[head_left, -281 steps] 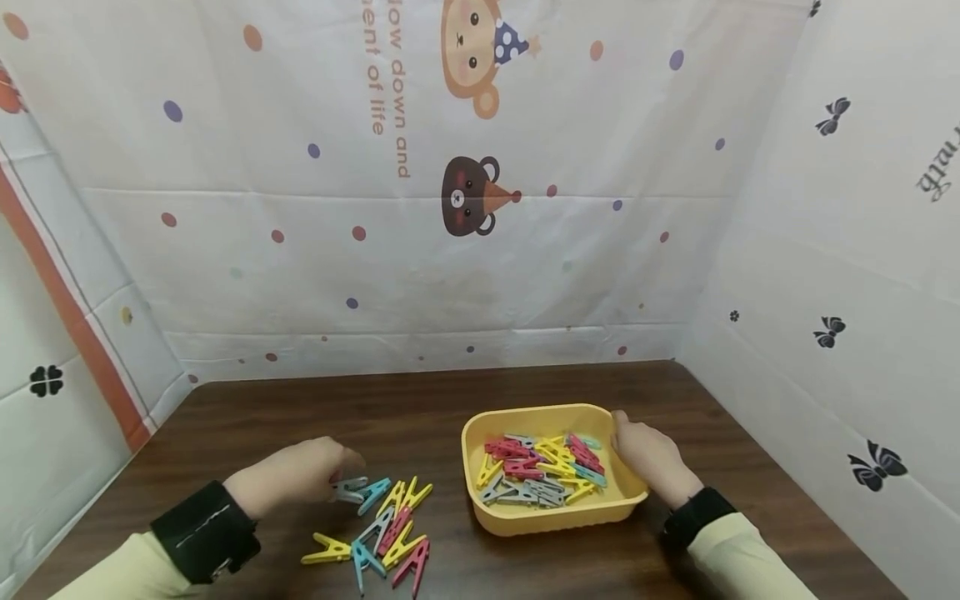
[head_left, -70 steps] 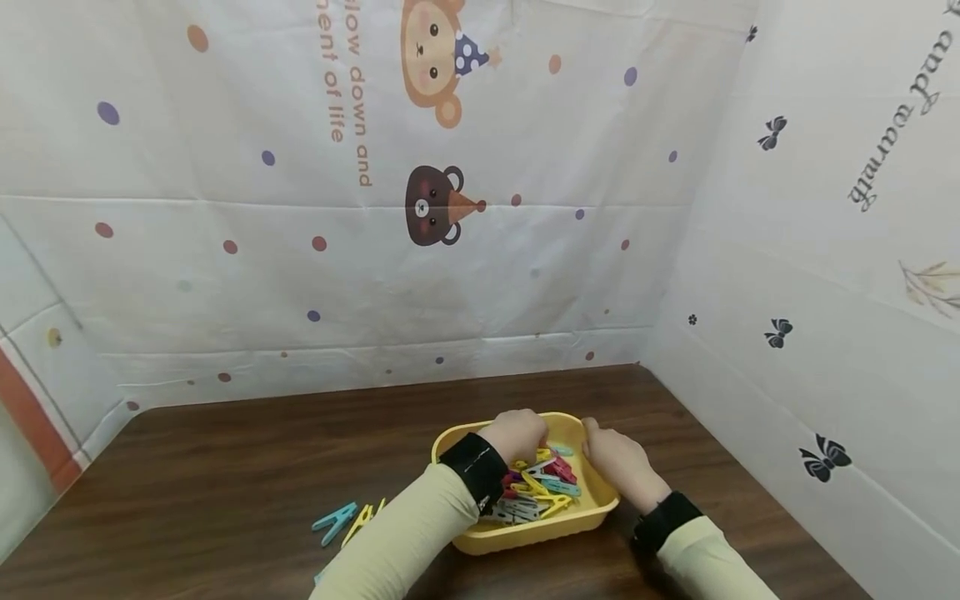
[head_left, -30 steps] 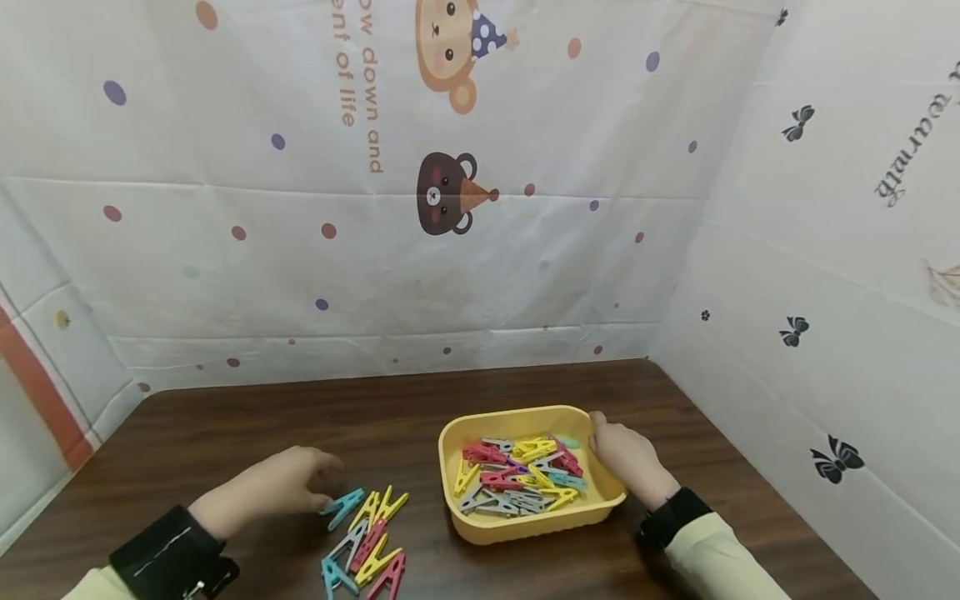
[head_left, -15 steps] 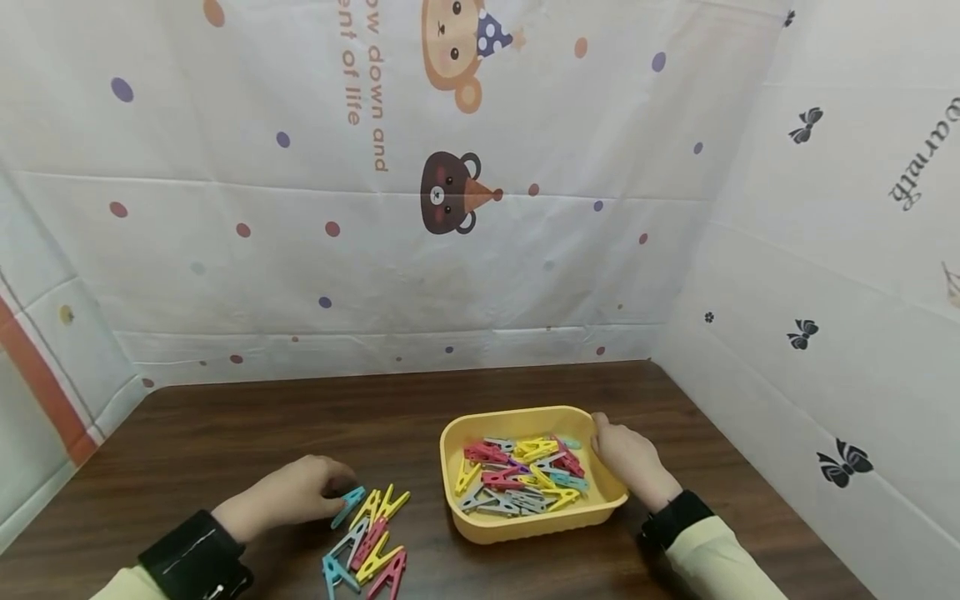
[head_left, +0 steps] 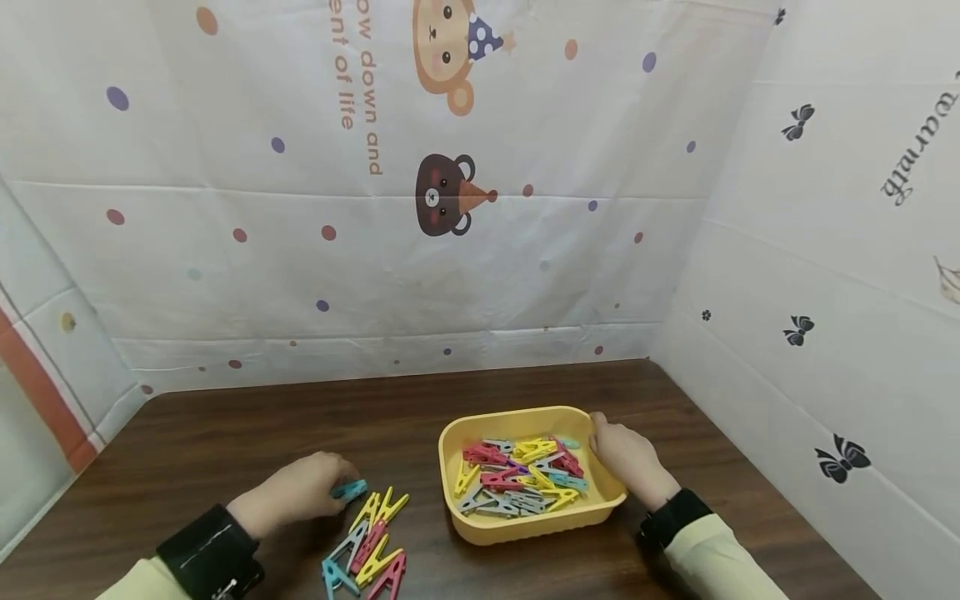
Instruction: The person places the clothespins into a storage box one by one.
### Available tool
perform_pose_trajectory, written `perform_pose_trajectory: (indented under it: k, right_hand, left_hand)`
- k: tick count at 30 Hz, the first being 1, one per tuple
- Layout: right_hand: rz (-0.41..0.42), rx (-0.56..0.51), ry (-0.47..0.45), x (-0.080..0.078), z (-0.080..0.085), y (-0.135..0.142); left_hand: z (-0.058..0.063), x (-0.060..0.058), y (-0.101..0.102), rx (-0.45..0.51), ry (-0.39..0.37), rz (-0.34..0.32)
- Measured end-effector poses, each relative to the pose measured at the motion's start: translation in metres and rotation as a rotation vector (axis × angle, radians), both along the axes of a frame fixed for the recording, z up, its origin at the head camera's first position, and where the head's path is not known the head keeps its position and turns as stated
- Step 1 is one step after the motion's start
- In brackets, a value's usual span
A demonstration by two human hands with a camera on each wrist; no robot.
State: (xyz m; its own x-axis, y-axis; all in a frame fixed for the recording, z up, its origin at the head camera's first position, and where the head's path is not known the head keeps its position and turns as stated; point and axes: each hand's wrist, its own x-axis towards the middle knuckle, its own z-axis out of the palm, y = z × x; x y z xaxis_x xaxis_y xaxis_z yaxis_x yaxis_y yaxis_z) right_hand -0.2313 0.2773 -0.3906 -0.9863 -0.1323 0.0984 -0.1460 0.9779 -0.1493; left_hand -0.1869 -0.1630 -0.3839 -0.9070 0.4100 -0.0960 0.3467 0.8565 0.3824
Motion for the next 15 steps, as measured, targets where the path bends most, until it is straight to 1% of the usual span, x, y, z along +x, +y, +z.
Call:
perform_pose_trajectory:
  k: [2,4,6,9,11,13,15]
  right_hand:
    - [-0.002,0.002,0.001,0.0,-0.001,-0.001]
    - [-0.001,0.001,0.001,0.0,-0.001,-0.001]
    - [0.001,-0.001,-0.004,0.001,-0.001,-0.001]
    - [0.0,-0.005,-0.009,0.001,-0.001,0.0]
    - [0.0,-0.003,-0.011,0.0,0.0,0.0]
    - [0.001,0.0,-0.012,0.0,-0.001,0.001]
    - [0.003,0.006,-0.015,0.0,-0.001,0.002]
  left_hand:
    - [0.01,-0.003,0.003,-0.021,0.05,-0.012]
    - [0.024,-0.006,0.009,-0.04,0.091,-0.003]
    - [0.04,-0.013,0.016,-0.041,0.139,-0.036]
    - [0.066,-0.026,0.031,0.015,0.19,-0.093]
    - [0.082,-0.035,0.044,0.065,0.217,-0.125]
    - [0.094,-0.042,0.061,0.112,0.225,-0.137]
    - [0.102,-0.046,0.082,0.135,0.227,-0.154]
